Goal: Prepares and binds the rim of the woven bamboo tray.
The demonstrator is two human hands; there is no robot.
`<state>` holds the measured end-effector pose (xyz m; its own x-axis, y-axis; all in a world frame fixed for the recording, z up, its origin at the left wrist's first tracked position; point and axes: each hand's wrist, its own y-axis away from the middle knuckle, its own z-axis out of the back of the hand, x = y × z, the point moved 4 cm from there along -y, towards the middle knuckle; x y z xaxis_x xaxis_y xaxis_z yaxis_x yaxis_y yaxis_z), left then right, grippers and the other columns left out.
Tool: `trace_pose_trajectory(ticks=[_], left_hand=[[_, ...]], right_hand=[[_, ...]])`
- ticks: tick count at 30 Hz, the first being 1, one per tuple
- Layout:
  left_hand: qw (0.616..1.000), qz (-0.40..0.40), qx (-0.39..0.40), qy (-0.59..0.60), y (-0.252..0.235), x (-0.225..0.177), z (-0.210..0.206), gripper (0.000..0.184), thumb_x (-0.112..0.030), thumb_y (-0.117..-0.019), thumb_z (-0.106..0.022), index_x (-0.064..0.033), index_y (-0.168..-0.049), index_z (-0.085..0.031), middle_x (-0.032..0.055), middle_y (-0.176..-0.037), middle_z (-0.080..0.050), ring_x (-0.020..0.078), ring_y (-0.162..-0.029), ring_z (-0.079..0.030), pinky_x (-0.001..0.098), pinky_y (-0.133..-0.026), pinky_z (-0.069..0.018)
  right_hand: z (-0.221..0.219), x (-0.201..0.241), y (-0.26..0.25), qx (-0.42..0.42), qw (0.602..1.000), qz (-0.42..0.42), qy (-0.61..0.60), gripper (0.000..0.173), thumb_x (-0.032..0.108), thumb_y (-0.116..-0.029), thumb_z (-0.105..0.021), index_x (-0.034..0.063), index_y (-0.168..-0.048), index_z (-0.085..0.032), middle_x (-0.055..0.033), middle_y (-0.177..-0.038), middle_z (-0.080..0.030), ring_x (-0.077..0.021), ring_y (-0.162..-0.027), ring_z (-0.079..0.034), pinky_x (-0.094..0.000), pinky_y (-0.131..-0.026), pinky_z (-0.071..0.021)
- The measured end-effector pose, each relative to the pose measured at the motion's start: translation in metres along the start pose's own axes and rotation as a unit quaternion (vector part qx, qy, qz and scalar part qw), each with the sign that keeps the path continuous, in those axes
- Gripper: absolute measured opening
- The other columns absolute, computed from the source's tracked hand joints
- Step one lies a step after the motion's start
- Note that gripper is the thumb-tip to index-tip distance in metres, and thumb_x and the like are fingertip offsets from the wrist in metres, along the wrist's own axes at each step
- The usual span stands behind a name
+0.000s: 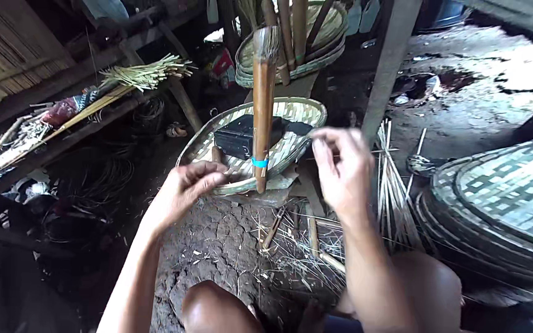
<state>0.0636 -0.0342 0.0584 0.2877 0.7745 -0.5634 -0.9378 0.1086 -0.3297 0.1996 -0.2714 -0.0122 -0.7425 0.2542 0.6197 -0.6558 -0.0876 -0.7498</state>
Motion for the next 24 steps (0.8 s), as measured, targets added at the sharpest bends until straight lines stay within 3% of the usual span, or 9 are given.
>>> trace_pose_trajectory(ticks=[2,4,8,10,13,16,18,22,24], left_hand=[[0.999,-0.016,-0.025,-0.028,0.010,0.007,-0.007,0.030,-0.024,-0.0930,-0.072,-0.0055,-0.117,-0.071,-0.0004,-0.109,-0.073,0.0047,-0.098,-0.069,0.0264,-0.090,-0.0581],[0.993,-0.048,-0.095,-0.048,0.015,0.012,-0.020,0.026,-0.022,-0.0898,-0.076,-0.0051,-0.109,-0.076,-0.0008,-0.102,-0.074,0.0053,-0.098,-0.067,0.0278,-0.094,-0.0524],[0.981,-0.035,-0.182,-0.051,0.014,0.000,-0.045,0.016,-0.019,-0.0900,-0.075,-0.0075,-0.100,-0.080,-0.0005,-0.095,-0.076,0.0081,-0.093,-0.067,0.0340,-0.093,-0.0508],[0.984,-0.039,-0.167,-0.051,0.008,-0.008,-0.051,0.018,-0.021,-0.0924,-0.073,-0.0086,-0.103,-0.081,0.0004,-0.096,-0.077,0.0097,-0.093,-0.069,0.0397,-0.096,-0.0474],[0.988,-0.041,-0.135,-0.059,0.002,-0.011,-0.048,0.020,-0.026,-0.0937,-0.073,-0.0116,-0.103,-0.082,-0.0009,-0.097,-0.077,0.0097,-0.093,-0.070,0.0394,-0.092,-0.0494],[0.982,-0.062,-0.132,-0.116,-0.006,-0.022,-0.043,0.017,-0.027,-0.0936,-0.073,-0.0126,-0.093,-0.082,-0.0007,-0.091,-0.076,0.0117,-0.089,-0.069,0.0358,-0.082,-0.0514],[0.971,-0.087,-0.140,-0.172,-0.009,-0.032,-0.042,0.015,-0.024,-0.0917,-0.074,-0.0123,-0.088,-0.082,0.0010,-0.088,-0.075,0.0162,-0.086,-0.068,0.0375,-0.078,-0.0494],[0.956,-0.102,-0.143,-0.235,-0.009,-0.043,-0.044,0.016,-0.024,-0.0925,-0.073,-0.0110,-0.087,-0.080,0.0034,-0.087,-0.075,0.0200,-0.085,-0.070,0.0399,-0.079,-0.0507],[0.968,-0.079,-0.110,-0.211,-0.012,-0.044,-0.042,0.019,-0.022,-0.0957,-0.069,-0.0078,-0.091,-0.080,0.0063,-0.089,-0.074,0.0210,-0.086,-0.070,0.0406,-0.080,-0.0515]], right_hand=[[-0.010,-0.002,-0.052,0.066,0.993,0.015,0.100,0.034,0.024,-0.1056,-0.051,0.0003,-0.123,-0.069,-0.0289,-0.119,-0.064,-0.0479,-0.118,-0.057,-0.0619,-0.099,-0.0425],[-0.033,-0.009,-0.095,0.213,0.958,-0.026,0.193,0.033,0.020,-0.1023,-0.059,-0.0027,-0.126,-0.067,-0.0337,-0.127,-0.060,-0.0544,-0.127,-0.050,-0.0678,-0.104,-0.0363],[-0.081,-0.023,-0.118,0.473,0.812,-0.119,0.320,0.033,0.021,-0.0972,-0.069,-0.0108,-0.107,-0.068,-0.0363,-0.117,-0.063,-0.0550,-0.116,-0.058,-0.0742,-0.092,-0.0419],[-0.082,-0.023,-0.112,0.465,0.814,-0.133,0.321,0.029,0.009,-0.0998,-0.062,-0.0136,-0.118,-0.064,-0.0370,-0.134,-0.055,-0.0556,-0.128,-0.051,-0.0715,-0.101,-0.0387],[-0.088,-0.038,-0.114,0.480,0.796,-0.163,0.330,0.044,0.008,-0.1035,-0.056,-0.0117,-0.142,-0.050,-0.0376,-0.150,-0.041,-0.0562,-0.136,-0.043,-0.0678,-0.107,-0.0377],[-0.099,-0.050,-0.123,0.488,0.789,-0.151,0.341,0.033,0.011,-0.1048,-0.054,-0.0128,-0.126,-0.060,-0.0356,-0.129,-0.059,-0.0514,-0.126,-0.055,-0.0668,-0.101,-0.0418],[-0.086,-0.036,-0.129,0.443,0.810,-0.148,0.355,0.032,0.015,-0.1065,-0.052,-0.0110,-0.121,-0.064,-0.0345,-0.125,-0.063,-0.0513,-0.122,-0.059,-0.0693,-0.097,-0.0437],[-0.029,-0.012,-0.133,0.255,0.924,-0.146,0.246,0.037,0.012,-0.1066,-0.051,-0.0135,-0.132,-0.055,-0.0455,-0.124,-0.056,-0.0647,-0.119,-0.053,-0.0806,-0.091,-0.0372],[0.004,-0.011,-0.122,0.139,0.981,-0.084,0.107,0.040,0.019,-0.1092,-0.046,-0.0053,-0.139,-0.056,-0.0354,-0.117,-0.063,-0.0505,-0.101,-0.064,-0.0692,-0.084,-0.0475]])
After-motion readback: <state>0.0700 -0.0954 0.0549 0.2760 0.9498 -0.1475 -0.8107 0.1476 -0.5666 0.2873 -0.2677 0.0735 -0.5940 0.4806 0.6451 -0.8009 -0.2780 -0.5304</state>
